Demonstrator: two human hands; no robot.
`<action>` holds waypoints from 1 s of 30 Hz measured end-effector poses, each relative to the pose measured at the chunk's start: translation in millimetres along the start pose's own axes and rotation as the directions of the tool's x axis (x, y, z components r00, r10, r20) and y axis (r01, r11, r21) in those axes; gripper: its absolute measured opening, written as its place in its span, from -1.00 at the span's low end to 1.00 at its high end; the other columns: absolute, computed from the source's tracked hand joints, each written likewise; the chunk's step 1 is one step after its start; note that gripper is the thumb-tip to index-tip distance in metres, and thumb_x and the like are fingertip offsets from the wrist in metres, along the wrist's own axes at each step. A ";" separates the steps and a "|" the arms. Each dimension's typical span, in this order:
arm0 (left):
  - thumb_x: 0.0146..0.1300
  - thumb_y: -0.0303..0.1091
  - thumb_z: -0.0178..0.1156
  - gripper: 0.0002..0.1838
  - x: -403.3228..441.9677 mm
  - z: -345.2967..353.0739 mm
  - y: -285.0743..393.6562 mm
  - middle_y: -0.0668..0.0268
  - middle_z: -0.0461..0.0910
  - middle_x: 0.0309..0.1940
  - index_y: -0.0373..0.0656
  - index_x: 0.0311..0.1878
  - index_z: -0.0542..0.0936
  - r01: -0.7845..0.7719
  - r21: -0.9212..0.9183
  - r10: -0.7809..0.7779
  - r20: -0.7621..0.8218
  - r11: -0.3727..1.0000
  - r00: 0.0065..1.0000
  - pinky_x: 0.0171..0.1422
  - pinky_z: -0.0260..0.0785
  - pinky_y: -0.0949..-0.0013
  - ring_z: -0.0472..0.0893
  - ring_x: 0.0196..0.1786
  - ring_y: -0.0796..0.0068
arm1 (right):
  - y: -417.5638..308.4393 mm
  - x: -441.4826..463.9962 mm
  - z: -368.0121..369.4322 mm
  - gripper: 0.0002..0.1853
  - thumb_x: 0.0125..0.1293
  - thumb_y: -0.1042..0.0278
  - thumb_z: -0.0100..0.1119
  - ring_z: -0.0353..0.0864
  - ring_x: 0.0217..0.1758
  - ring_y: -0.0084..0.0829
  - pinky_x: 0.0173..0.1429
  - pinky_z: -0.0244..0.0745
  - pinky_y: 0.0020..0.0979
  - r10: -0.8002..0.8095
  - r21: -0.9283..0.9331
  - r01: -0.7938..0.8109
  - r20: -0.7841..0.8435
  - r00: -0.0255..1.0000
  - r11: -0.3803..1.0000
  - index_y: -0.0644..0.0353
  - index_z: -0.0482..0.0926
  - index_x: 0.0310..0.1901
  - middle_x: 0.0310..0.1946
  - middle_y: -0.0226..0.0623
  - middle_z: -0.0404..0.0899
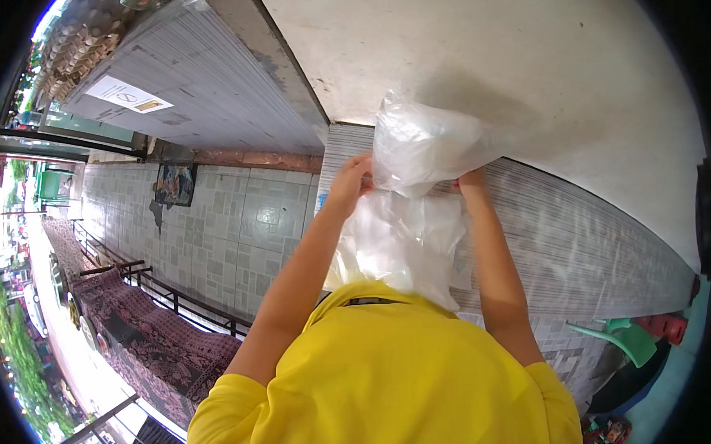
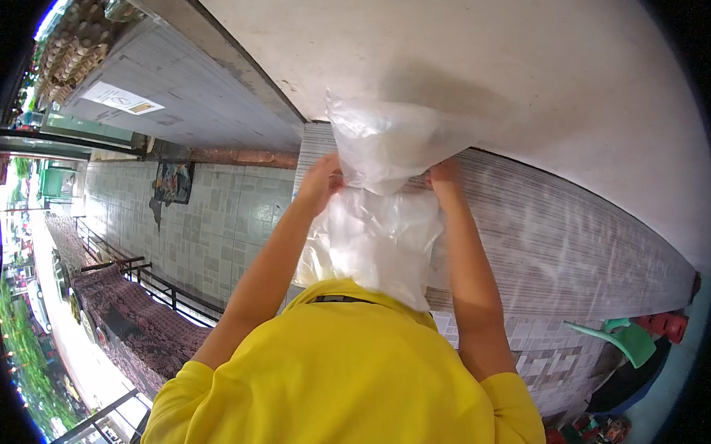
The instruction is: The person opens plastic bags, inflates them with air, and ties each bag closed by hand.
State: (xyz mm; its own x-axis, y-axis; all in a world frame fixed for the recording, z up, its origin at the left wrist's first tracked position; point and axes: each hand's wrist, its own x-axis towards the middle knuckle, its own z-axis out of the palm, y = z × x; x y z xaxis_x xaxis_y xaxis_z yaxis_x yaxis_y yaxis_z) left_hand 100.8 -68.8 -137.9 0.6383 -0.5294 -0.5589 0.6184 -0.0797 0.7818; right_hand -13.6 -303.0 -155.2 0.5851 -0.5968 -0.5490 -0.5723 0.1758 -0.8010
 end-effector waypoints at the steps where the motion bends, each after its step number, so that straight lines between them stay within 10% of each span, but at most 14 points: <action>1: 0.20 -0.21 0.08 -0.69 -7.6 -9.8 -0.3 0.36 0.53 -0.29 -0.19 -0.07 0.48 -0.049 0.071 0.054 -0.064 0.996 0.996 -0.22 0.36 0.51 0.50 -0.33 0.58 | 9.9 -9.2 -11.3 -0.70 0.17 0.20 0.17 0.46 -0.35 -0.50 -0.36 0.42 -0.42 -0.170 -0.129 0.168 -0.003 0.985 0.977 0.14 0.44 -0.12 -0.40 -0.36 0.53; 9: 0.17 -0.36 0.17 -0.85 -80.7 -32.3 -18.4 0.39 0.55 -0.42 -0.21 -0.22 0.55 -0.204 0.453 0.296 -0.142 0.868 0.945 -0.25 0.35 0.55 0.49 -0.38 0.60 | 60.5 -99.2 -12.6 -0.78 -0.04 0.53 0.26 0.43 -0.34 -0.28 -0.23 0.38 -0.33 -0.587 -0.534 0.516 0.044 0.808 0.670 0.21 0.44 -0.34 -0.38 -0.26 0.42; 16: -0.09 -0.55 0.28 -0.78 -124.8 50.1 32.0 0.23 0.55 -0.36 -0.21 -0.29 0.56 -0.745 0.649 0.804 0.356 0.155 0.477 -0.15 0.42 0.33 0.55 -0.27 0.25 | -19.0 -154.9 -0.1 -0.77 -0.08 0.56 0.24 0.39 -0.14 -0.18 -0.04 0.33 -0.26 -0.814 -0.584 0.755 0.257 0.521 0.298 0.16 0.44 -0.35 -0.31 -0.25 0.43; 20: -0.16 -0.56 0.29 -0.71 -132.3 59.7 48.2 0.20 0.55 -0.34 -0.24 -0.27 0.53 -0.813 0.580 0.660 0.632 -0.055 0.406 -0.05 0.39 0.29 0.54 -0.26 0.17 | -68.1 -203.2 5.2 -0.76 -0.09 0.54 0.29 0.40 -0.05 -0.23 0.06 0.32 -0.26 -0.761 -0.261 0.876 0.435 0.482 0.406 0.16 0.47 -0.35 -0.25 -0.28 0.44; 24: -0.11 -0.61 0.25 -0.74 -145.0 47.7 50.0 0.28 0.53 -0.35 -0.25 -0.27 0.51 -0.707 0.449 0.434 0.570 0.546 0.698 -0.12 0.36 0.43 0.52 -0.28 0.43 | -80.9 -212.1 2.7 -0.74 -0.05 0.49 0.34 0.44 -0.05 -0.39 0.03 0.37 -0.37 -0.616 0.014 0.645 0.313 0.723 0.764 0.20 0.51 -0.28 -0.17 -0.30 0.50; 30: -0.11 -0.70 0.19 -0.69 -156.0 14.0 48.2 0.40 0.51 -0.27 -0.23 -0.23 0.51 -0.668 0.246 0.559 0.391 0.702 0.731 -0.06 0.29 0.51 0.44 -0.19 0.63 | -58.9 -177.1 -21.1 -0.72 -0.02 0.55 0.33 0.49 -0.30 -0.59 -0.10 0.41 -0.55 -0.321 0.020 0.367 0.531 0.784 0.930 0.28 0.53 -0.22 -0.33 -0.40 0.55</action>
State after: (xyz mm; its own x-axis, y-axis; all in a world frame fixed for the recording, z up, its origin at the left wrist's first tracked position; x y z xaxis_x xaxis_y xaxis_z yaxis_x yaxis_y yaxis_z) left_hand 24.5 -1.9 -9.1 0.6332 -0.7618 0.1364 -0.1054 0.0896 0.9904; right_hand -95.6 -224.1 -5.7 0.9477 -0.1082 -0.3003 -0.3060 -0.0400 -0.9512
